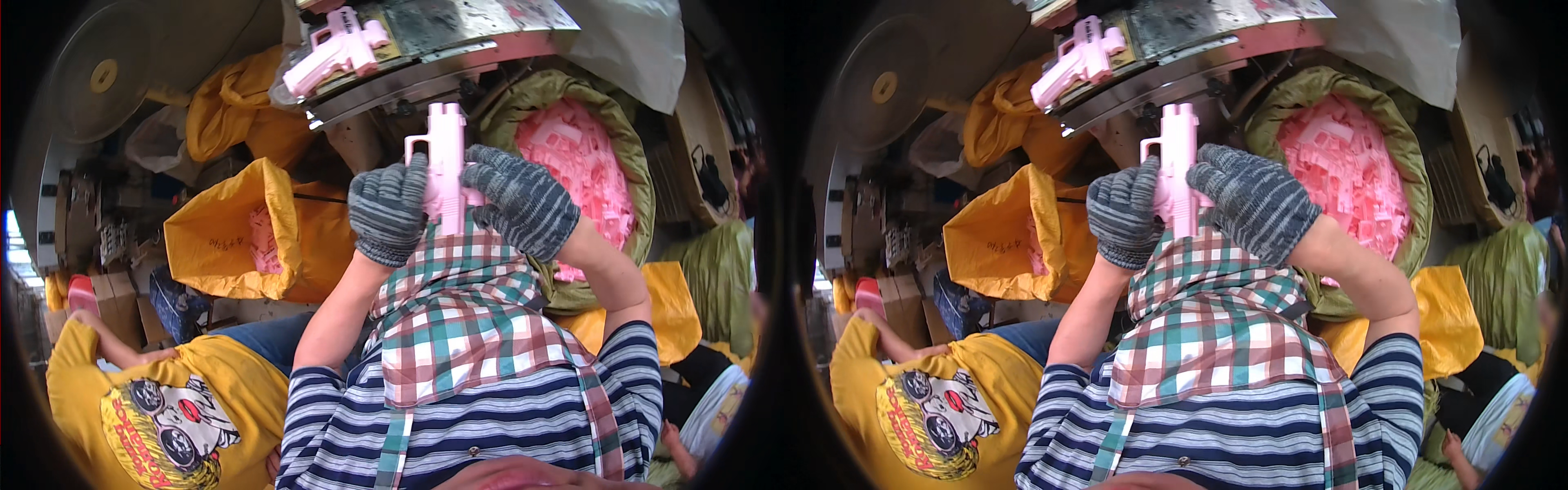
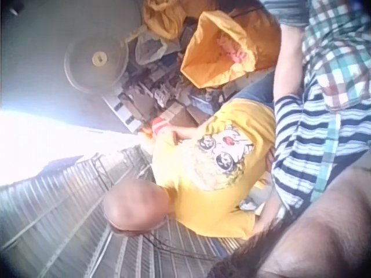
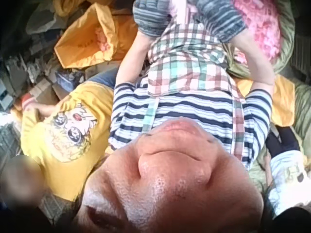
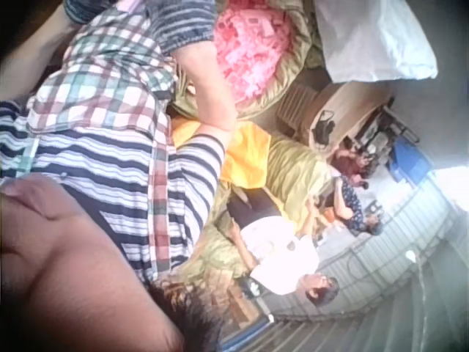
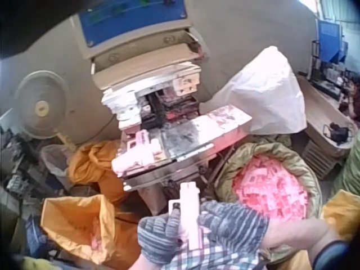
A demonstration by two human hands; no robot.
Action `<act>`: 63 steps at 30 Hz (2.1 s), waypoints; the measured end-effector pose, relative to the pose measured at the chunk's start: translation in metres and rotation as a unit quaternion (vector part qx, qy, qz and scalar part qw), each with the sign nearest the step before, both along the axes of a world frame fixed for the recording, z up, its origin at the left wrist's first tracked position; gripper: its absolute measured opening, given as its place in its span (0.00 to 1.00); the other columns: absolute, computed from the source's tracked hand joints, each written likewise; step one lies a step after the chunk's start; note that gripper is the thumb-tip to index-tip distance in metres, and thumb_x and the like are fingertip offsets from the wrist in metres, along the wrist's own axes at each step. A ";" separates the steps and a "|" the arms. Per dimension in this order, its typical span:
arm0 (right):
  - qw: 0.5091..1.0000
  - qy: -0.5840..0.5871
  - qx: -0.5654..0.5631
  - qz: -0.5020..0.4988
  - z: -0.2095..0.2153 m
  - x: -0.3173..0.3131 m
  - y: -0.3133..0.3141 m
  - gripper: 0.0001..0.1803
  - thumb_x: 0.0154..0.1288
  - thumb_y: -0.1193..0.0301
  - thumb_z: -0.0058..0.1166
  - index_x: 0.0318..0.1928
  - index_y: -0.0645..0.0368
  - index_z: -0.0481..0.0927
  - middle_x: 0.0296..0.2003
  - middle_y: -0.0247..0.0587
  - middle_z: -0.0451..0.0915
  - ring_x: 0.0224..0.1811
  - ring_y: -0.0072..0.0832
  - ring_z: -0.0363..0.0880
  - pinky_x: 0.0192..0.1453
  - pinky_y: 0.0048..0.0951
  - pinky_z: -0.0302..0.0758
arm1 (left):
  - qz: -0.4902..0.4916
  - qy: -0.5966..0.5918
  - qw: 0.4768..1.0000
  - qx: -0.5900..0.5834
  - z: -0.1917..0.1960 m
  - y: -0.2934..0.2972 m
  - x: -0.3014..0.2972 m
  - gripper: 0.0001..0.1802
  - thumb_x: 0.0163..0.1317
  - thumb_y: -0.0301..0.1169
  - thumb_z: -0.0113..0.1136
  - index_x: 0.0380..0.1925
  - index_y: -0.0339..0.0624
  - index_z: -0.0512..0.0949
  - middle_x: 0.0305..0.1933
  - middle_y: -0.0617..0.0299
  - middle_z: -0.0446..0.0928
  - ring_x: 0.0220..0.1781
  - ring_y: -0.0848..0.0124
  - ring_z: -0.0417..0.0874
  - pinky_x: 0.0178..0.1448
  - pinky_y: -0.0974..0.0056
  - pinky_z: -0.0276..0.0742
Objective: Assembling pink plastic toy guns using an assembly jig in a manufacturing workshop.
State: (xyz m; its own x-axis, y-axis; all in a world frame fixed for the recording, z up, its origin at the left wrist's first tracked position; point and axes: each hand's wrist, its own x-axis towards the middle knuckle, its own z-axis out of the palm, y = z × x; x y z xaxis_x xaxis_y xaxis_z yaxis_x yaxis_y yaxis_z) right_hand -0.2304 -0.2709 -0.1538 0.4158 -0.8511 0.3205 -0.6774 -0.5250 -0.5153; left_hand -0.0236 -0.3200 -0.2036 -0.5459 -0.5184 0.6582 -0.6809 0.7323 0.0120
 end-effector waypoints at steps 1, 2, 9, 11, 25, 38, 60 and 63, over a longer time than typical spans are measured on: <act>1.000 0.000 -0.004 0.009 -0.004 -0.001 -0.006 0.21 0.48 0.74 0.61 0.46 0.59 0.75 0.51 0.53 0.71 0.54 0.45 0.70 0.57 0.36 0.68 | -0.009 -0.006 1.000 -0.028 0.006 -0.003 0.000 0.30 0.38 0.31 0.59 0.49 0.41 0.73 0.34 0.55 0.73 0.36 0.57 0.74 0.42 0.55 0.67; 0.996 -0.046 -0.071 0.012 -0.007 -0.004 -0.014 0.22 0.46 0.77 0.61 0.46 0.59 0.75 0.50 0.51 0.71 0.54 0.44 0.71 0.57 0.35 0.69 | 0.000 -0.010 0.999 -0.046 0.016 -0.010 0.001 0.25 0.46 0.29 0.53 0.49 0.44 0.73 0.40 0.55 0.72 0.42 0.58 0.74 0.47 0.55 0.68; 0.984 -0.166 -0.044 -0.055 0.026 -0.031 -0.056 0.27 0.45 0.74 0.66 0.49 0.59 0.73 0.44 0.41 0.77 0.47 0.28 0.75 0.52 0.29 0.72 | 0.138 0.031 0.954 0.265 0.101 -0.129 0.046 0.44 0.47 0.53 0.61 0.60 0.40 0.60 0.55 0.44 0.67 0.59 0.50 0.67 0.61 0.54 0.61; 0.985 -0.161 -0.043 -0.048 0.027 -0.031 -0.063 0.28 0.46 0.72 0.66 0.51 0.59 0.72 0.44 0.40 0.77 0.46 0.28 0.76 0.52 0.28 0.73 | 0.203 -0.170 0.943 0.201 0.116 -0.142 0.034 0.34 0.54 0.50 0.56 0.58 0.46 0.64 0.52 0.48 0.70 0.55 0.52 0.70 0.58 0.52 0.65; 0.982 0.046 -0.127 0.129 0.012 -0.002 -0.235 0.23 0.54 0.68 0.50 0.51 0.61 0.73 0.52 0.53 0.70 0.56 0.44 0.66 0.61 0.36 0.62 | 0.498 -0.127 0.846 0.140 0.024 -0.023 0.199 0.37 0.52 0.44 0.59 0.60 0.40 0.59 0.57 0.39 0.63 0.57 0.47 0.65 0.61 0.52 0.57; 0.745 0.278 0.383 -0.471 -0.174 -0.200 -0.045 0.53 0.35 0.53 0.68 0.64 0.47 0.54 0.55 0.51 0.69 0.59 0.44 0.66 0.60 0.44 0.64 | 0.151 0.082 0.913 0.370 -0.028 -0.020 0.095 0.22 0.56 0.31 0.58 0.51 0.40 0.71 0.46 0.50 0.76 0.49 0.58 0.76 0.54 0.60 0.70; 0.997 -0.030 -0.067 -0.017 -0.043 0.023 -0.023 0.18 0.46 0.70 0.55 0.42 0.56 0.75 0.38 0.46 0.74 0.40 0.42 0.75 0.45 0.41 0.70 | 0.030 0.048 0.966 0.253 -0.008 0.000 0.016 0.33 0.40 0.36 0.64 0.50 0.37 0.71 0.30 0.49 0.75 0.32 0.54 0.77 0.42 0.58 0.73; 0.989 -0.103 -0.106 0.004 -0.027 0.018 -0.028 0.15 0.45 0.74 0.58 0.38 0.60 0.76 0.36 0.50 0.76 0.39 0.43 0.76 0.43 0.37 0.73 | 0.069 -0.021 0.990 0.125 0.001 -0.005 0.019 0.35 0.39 0.30 0.62 0.53 0.36 0.69 0.40 0.48 0.76 0.44 0.52 0.76 0.51 0.54 0.69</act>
State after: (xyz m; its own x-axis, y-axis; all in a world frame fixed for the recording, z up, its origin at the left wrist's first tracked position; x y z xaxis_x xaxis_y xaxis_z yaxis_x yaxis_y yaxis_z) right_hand -0.2127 -0.2986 -0.1810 0.3296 -0.7522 0.5705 -0.5647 -0.6414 -0.5194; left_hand -0.0049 -0.3246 -0.2026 -0.4831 -0.7336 0.4779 -0.7774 0.6105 0.1513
